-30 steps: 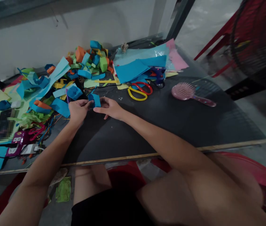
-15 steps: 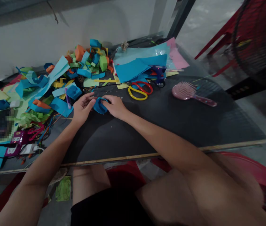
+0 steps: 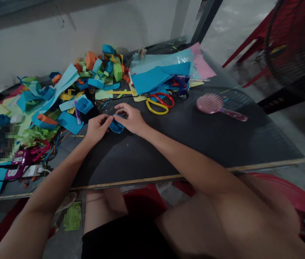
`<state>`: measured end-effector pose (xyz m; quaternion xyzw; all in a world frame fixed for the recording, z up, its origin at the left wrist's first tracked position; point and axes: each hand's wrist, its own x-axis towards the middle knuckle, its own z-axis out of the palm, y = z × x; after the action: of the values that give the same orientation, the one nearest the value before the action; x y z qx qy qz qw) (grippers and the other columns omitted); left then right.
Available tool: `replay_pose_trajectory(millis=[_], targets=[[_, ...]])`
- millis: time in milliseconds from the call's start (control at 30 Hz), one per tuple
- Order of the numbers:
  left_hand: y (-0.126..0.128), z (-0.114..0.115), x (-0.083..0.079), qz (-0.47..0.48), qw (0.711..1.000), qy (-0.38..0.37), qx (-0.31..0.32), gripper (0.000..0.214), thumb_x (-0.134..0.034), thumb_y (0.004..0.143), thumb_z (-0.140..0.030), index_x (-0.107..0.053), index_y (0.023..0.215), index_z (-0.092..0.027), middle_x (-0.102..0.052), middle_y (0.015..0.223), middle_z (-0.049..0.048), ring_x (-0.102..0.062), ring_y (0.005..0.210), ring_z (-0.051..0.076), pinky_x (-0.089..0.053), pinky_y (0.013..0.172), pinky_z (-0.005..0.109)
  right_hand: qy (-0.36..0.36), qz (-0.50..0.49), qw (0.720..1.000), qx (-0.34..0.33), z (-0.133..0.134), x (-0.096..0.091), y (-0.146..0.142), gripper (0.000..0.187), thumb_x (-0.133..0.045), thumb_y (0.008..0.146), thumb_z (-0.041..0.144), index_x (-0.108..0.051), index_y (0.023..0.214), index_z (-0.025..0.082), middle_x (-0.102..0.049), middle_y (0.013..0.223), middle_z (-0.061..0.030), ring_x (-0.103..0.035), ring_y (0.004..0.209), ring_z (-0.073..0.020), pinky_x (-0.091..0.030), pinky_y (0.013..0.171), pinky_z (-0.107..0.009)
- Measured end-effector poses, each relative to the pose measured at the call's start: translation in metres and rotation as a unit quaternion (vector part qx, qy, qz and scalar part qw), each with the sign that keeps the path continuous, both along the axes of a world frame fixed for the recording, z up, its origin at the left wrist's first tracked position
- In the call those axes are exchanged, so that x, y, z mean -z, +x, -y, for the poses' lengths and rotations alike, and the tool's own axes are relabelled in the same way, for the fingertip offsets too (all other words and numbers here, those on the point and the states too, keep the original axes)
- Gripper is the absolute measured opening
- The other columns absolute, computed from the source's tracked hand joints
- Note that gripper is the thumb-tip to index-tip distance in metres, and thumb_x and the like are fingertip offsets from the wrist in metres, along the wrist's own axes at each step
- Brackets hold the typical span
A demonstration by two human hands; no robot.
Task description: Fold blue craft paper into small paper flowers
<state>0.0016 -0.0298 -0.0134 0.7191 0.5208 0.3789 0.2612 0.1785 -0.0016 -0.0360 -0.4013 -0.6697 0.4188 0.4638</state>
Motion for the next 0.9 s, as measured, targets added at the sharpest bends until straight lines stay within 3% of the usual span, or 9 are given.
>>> replay_pose_trajectory(millis=[133, 233, 333, 400, 500, 600, 733, 900], targets=[[0.000, -0.002, 0.001, 0.059, 0.995, 0.008, -0.074, 0.034, -0.054, 0.092, -0.046, -0.060, 0.071, -0.019, -0.052, 0.048, -0.0045, -0.051, 0.044, 0.009, -0.038, 0.047, 0.021, 0.062, 0.002, 0.997, 0.047, 0.003, -0.007, 0.002, 0.046, -0.068, 0.077, 0.043, -0.056, 0.116, 0.022, -0.063, 0.114, -0.0101, -0.061, 0.091, -0.0213, -0.049, 0.064, -0.032], [-0.001, -0.004, 0.005, 0.086, 0.990, 0.021, -0.106, 0.034, -0.053, 0.093, -0.048, -0.058, 0.075, -0.020, -0.052, 0.050, -0.0040, -0.051, 0.046, 0.009, -0.040, 0.048, 0.021, 0.094, 0.027, 0.993, 0.071, 0.007, -0.012, 0.002, 0.038, -0.069, 0.077, 0.043, -0.058, 0.108, 0.023, -0.064, 0.107, -0.0076, -0.061, 0.081, -0.0190, -0.050, 0.064, -0.032], [-0.001, -0.005, 0.010, 0.111, 0.990, 0.008, -0.086, 0.032, -0.057, 0.090, -0.051, -0.061, 0.084, -0.020, -0.054, 0.056, -0.0036, -0.052, 0.048, 0.009, -0.043, 0.048, 0.021, 0.114, 0.032, 0.990, 0.074, 0.011, -0.014, 0.001, 0.019, -0.063, 0.084, 0.040, -0.058, 0.088, 0.022, -0.064, 0.091, -0.0048, -0.059, 0.073, -0.0167, -0.051, 0.068, -0.033], [0.000, -0.006, 0.012, 0.119, 0.991, -0.005, -0.056, 0.033, -0.060, 0.087, -0.052, -0.064, 0.092, -0.020, -0.060, 0.065, -0.0021, -0.053, 0.050, 0.009, -0.046, 0.048, 0.020, 0.129, 0.034, 0.989, 0.067, 0.014, -0.016, 0.000, 0.017, -0.058, 0.087, 0.039, -0.057, 0.083, 0.022, -0.064, 0.090, -0.0050, -0.060, 0.076, -0.0173, -0.053, 0.072, -0.034], [0.002, -0.006, 0.013, 0.117, 0.992, -0.019, -0.032, 0.034, -0.059, 0.088, -0.050, -0.068, 0.102, -0.020, -0.067, 0.078, 0.0002, -0.054, 0.051, 0.008, -0.047, 0.046, 0.020, 0.144, 0.053, 0.986, 0.061, 0.015, -0.019, 0.000, 0.017, -0.057, 0.088, 0.039, -0.061, 0.085, 0.023, -0.066, 0.093, -0.0059, -0.062, 0.082, -0.0189, -0.054, 0.075, -0.035], [0.001, -0.008, 0.012, 0.115, 0.991, -0.020, -0.062, 0.030, -0.057, 0.090, -0.044, -0.069, 0.101, -0.019, -0.067, 0.075, 0.0000, -0.053, 0.047, 0.008, -0.046, 0.044, 0.020, 0.172, 0.087, 0.979, 0.065, 0.015, -0.020, 0.003, 0.019, -0.056, 0.090, 0.039, -0.066, 0.091, 0.022, -0.067, 0.097, -0.0071, -0.063, 0.085, -0.0197, -0.054, 0.075, -0.034], [-0.001, -0.009, 0.011, 0.098, 0.985, -0.012, -0.140, 0.023, -0.056, 0.091, -0.038, -0.068, 0.093, -0.018, -0.061, 0.062, -0.0019, -0.056, 0.045, 0.011, -0.045, 0.043, 0.021, 0.253, 0.186, 0.948, 0.054, 0.015, -0.017, 0.006, 0.023, -0.053, 0.094, 0.034, -0.073, 0.097, 0.025, -0.067, 0.112, -0.0083, -0.062, 0.105, -0.0228, -0.052, 0.089, -0.038], [0.001, -0.005, 0.009, 0.068, 0.986, 0.015, -0.154, 0.022, -0.054, 0.092, -0.035, -0.068, 0.096, -0.018, -0.067, 0.072, 0.0000, -0.060, 0.047, 0.010, -0.047, 0.045, 0.021, 0.317, 0.286, 0.903, 0.042, 0.021, -0.020, 0.003, 0.028, -0.049, 0.096, 0.033, -0.075, 0.106, 0.025, -0.062, 0.128, -0.0092, -0.057, 0.118, -0.0265, -0.048, 0.096, -0.044]])
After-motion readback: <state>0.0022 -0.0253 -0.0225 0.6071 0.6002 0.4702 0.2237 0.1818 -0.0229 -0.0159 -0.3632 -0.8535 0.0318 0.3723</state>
